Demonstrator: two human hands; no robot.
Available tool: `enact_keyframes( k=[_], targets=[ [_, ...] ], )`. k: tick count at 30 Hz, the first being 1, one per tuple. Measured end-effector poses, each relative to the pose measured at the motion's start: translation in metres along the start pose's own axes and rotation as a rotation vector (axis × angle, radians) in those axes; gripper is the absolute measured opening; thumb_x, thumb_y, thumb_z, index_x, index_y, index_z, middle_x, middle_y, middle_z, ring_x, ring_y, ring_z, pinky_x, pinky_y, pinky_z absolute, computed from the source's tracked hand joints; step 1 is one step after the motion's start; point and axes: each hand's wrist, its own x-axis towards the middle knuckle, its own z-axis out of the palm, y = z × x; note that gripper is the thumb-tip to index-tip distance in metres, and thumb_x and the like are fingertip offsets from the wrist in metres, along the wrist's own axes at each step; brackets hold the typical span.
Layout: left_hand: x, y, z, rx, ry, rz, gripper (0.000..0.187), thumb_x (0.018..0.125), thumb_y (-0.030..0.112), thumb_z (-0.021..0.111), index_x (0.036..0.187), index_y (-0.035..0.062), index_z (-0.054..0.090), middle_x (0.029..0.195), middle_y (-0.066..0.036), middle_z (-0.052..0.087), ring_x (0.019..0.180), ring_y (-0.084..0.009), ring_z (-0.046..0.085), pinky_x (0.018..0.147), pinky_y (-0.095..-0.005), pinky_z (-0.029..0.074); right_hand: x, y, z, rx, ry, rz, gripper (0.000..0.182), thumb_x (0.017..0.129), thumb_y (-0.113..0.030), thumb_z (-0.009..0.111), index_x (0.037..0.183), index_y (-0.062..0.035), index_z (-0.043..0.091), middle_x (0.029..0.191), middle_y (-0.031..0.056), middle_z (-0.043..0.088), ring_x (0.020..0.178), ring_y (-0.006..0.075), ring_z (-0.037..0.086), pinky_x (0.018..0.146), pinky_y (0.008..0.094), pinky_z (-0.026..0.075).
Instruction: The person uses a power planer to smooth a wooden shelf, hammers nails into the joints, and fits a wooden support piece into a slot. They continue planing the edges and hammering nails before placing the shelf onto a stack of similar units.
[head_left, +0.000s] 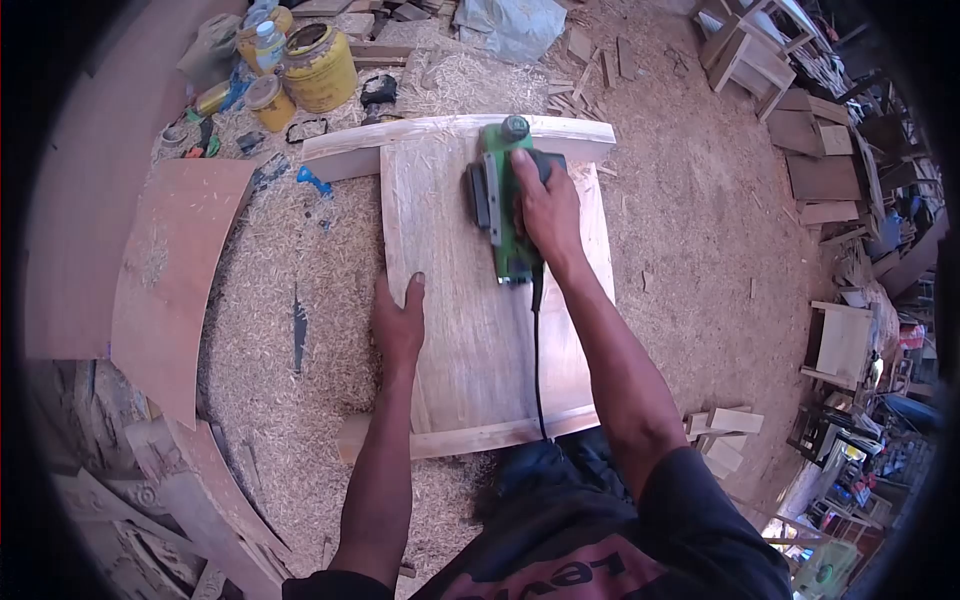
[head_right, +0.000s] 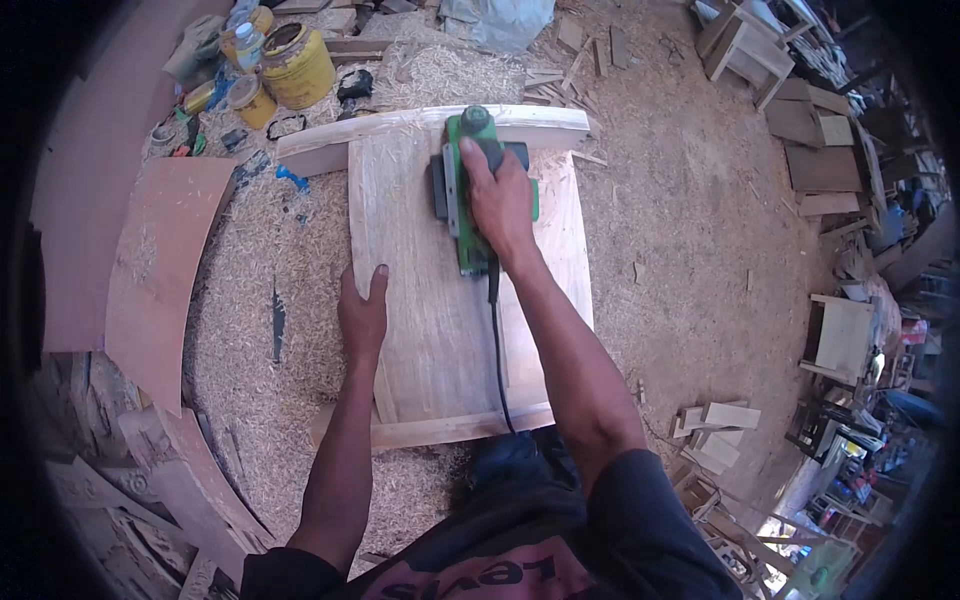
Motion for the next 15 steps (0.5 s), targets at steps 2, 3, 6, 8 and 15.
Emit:
enact_keyframes(
  k=[2, 3, 6, 8, 15],
  targets=[
    [0.000, -0.002, -0.004, -0.061, -0.046, -0.029, 0.050, 0.109, 0.038, 0.060, 0.136, -0.0038, 0.061, 0.127, -0.023, 0.072, 0.121, -0.0310, 0.067, 0.106, -0.0412, 0.048, -0.005, -0.010, 0.004, 0.045, -0.035, 0.035, 0.076, 0.100, -0.065, 0.059, 0.106, 0.0095, 0.066, 0.094, 0.0319, 0.072, 0.091, 0.0466, 0.070, 0.086, 0.0512, 0.053],
    [0.003, -0.008, -0.007, -0.114, -0.087, -0.069, 0.051, 0.110, 0.039, 0.058, 0.137, -0.0042, 0.061, 0.129, -0.022, 0.071, 0.123, -0.0298, 0.066, 0.108, -0.0398, 0.047, -0.017, -0.007, 0.006, 0.026, -0.035, 0.021, 0.076, 0.101, -0.065, 0.059, 0.108, 0.0100, 0.066, 0.095, 0.0328, 0.071, 0.093, 0.0471, 0.070, 0.087, 0.0511, 0.052],
    [0.010, -0.039, -0.012, -0.277, -0.127, -0.171, 0.056, 0.112, 0.041, 0.054, 0.143, -0.0056, 0.059, 0.137, -0.020, 0.067, 0.130, -0.0271, 0.061, 0.114, -0.0366, 0.042, -0.087, 0.006, 0.004, -0.043, -0.086, 0.019, 0.075, 0.102, -0.062, 0.059, 0.118, 0.0111, 0.062, 0.101, 0.0350, 0.069, 0.099, 0.0482, 0.068, 0.090, 0.0503, 0.051],
    [0.012, -0.053, -0.006, -0.385, -0.078, -0.195, 0.062, 0.112, 0.043, 0.052, 0.148, -0.0069, 0.055, 0.145, -0.020, 0.063, 0.137, -0.0267, 0.056, 0.119, -0.0357, 0.038, -0.162, -0.001, -0.010, -0.012, -0.165, 0.084, 0.067, 0.104, -0.053, 0.062, 0.127, 0.0093, 0.059, 0.106, 0.0343, 0.068, 0.100, 0.0463, 0.068, 0.089, 0.0500, 0.051],
    [0.011, -0.044, -0.014, -0.482, -0.127, -0.229, 0.059, 0.114, 0.041, 0.048, 0.149, -0.0051, 0.056, 0.149, -0.018, 0.061, 0.137, -0.0248, 0.054, 0.120, -0.0356, 0.037, -0.274, 0.016, -0.026, 0.059, -0.295, 0.238, 0.053, 0.102, -0.045, 0.070, 0.118, 0.0043, 0.059, 0.087, 0.0260, 0.067, 0.077, 0.0349, 0.067, 0.075, 0.0474, 0.054]
  ],
)
